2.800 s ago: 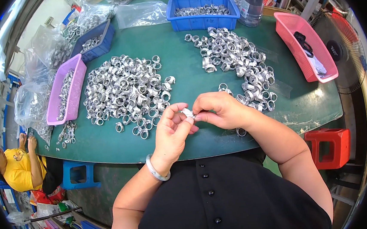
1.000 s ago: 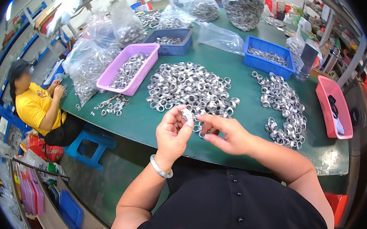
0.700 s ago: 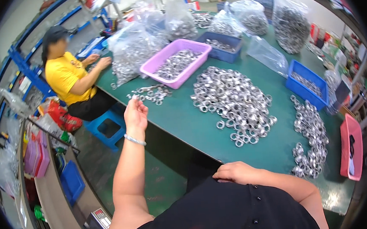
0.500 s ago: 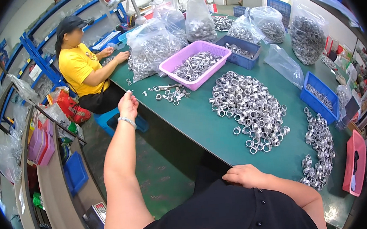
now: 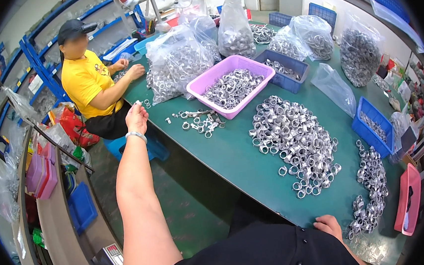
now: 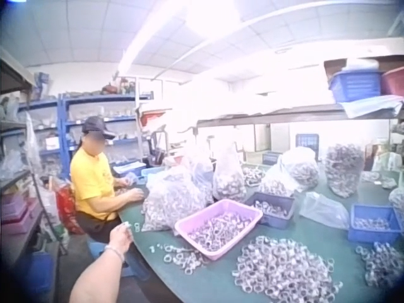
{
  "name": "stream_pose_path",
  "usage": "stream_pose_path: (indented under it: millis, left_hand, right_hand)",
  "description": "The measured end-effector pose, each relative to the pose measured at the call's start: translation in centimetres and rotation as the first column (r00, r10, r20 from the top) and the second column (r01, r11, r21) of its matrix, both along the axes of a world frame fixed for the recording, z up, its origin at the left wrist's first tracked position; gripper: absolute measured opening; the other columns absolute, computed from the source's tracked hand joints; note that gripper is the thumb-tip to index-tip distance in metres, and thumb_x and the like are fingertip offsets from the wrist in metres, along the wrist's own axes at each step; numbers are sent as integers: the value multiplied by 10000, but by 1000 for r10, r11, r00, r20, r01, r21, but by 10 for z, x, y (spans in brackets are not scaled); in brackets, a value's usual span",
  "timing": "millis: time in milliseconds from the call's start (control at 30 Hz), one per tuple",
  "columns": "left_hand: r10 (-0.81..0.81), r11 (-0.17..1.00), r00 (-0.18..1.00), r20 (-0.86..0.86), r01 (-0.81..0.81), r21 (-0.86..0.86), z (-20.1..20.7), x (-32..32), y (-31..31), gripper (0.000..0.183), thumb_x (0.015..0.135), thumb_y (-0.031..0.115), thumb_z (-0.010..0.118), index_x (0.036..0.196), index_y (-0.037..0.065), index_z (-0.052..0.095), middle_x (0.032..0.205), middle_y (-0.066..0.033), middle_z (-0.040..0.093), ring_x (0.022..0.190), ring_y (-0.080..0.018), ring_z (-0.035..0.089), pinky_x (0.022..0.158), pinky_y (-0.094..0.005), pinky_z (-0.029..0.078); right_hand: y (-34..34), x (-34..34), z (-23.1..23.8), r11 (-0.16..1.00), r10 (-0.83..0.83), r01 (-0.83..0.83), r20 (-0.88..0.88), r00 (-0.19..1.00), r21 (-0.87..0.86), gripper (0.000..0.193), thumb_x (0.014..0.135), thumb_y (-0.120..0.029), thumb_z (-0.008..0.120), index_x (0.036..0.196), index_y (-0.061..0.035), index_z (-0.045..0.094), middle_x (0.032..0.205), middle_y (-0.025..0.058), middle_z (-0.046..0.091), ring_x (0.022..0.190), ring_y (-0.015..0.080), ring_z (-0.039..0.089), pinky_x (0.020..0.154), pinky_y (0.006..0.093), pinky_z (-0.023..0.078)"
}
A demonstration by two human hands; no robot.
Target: The person sorts through piles of small metal rings on a table, picking them up one by one and placing them into different colored bins or organized piles.
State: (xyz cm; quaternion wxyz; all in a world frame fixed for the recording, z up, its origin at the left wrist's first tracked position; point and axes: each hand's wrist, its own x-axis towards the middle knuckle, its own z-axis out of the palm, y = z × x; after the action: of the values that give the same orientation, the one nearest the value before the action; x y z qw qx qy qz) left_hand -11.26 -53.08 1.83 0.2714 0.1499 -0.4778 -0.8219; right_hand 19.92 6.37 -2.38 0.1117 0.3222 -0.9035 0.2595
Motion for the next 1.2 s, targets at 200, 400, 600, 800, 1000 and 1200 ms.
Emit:
stream_pose_path:
  millis: [200, 400, 600, 800, 1000, 1200]
  left_hand:
    - [-77, 958, 996, -43, 86, 273, -6, -28, -12, 100, 827, 191, 601, 795, 103, 563, 648, 31, 495, 555, -80, 462, 505, -228, 412]
    - [-73, 960, 997, 38, 59, 275, -18, -48, -14, 189, 832, 292, 575, 809, 104, 569, 660, 36, 477, 578, -98, 440, 510, -249, 386]
    - [-70, 968, 997, 40, 59, 243, -13, -61, -29, 260, 855, 296, 543, 882, 37, 530, 846, -86, 554, 772, -198, 556, 661, -294, 493]
    - [-118, 965, 993, 6, 113, 237, -14, -61, -47, 179, 850, 213, 533, 830, 35, 532, 793, -78, 553, 754, -193, 556, 667, -297, 496]
    - [-101, 974, 994, 44, 90, 208, -14, -64, -53, 163, 846, 210, 517, 821, 50, 535, 785, -77, 545, 718, -179, 527, 642, -286, 471]
    - [-57, 972, 998, 14, 52, 229, -9, -63, -60, 176, 856, 217, 525, 875, 43, 523, 818, -89, 541, 740, -181, 529, 657, -279, 468]
  right_hand:
    - [6, 24, -22, 940, -322, 313, -47, 946, -136, 321, 593, 76, 621, 898, -16, 579, 902, 153, 572, 776, 319, 573, 648, 381, 488]
    - [2, 16, -19, 940, -342, 337, -141, 929, -63, 306, 619, 65, 615, 910, -14, 565, 899, 146, 567, 769, 332, 564, 652, 401, 488]
    - [-1, 13, -18, 944, -315, 329, -249, 916, 19, 311, 614, 60, 619, 911, -14, 565, 905, 143, 570, 771, 334, 565, 652, 404, 490]
    - [-4, 13, -16, 937, -304, 337, -262, 916, 90, 315, 610, 60, 613, 913, -12, 564, 906, 144, 568, 774, 339, 563, 658, 407, 490]
    - [-4, 16, -20, 925, -325, 363, -258, 910, 116, 323, 605, 68, 601, 916, -9, 562, 912, 148, 563, 788, 349, 554, 665, 413, 484]
    - [-1, 16, -19, 922, -316, 351, -208, 926, 161, 314, 649, -31, 594, 954, 7, 532, 936, 167, 541, 839, 360, 527, 733, 434, 449]
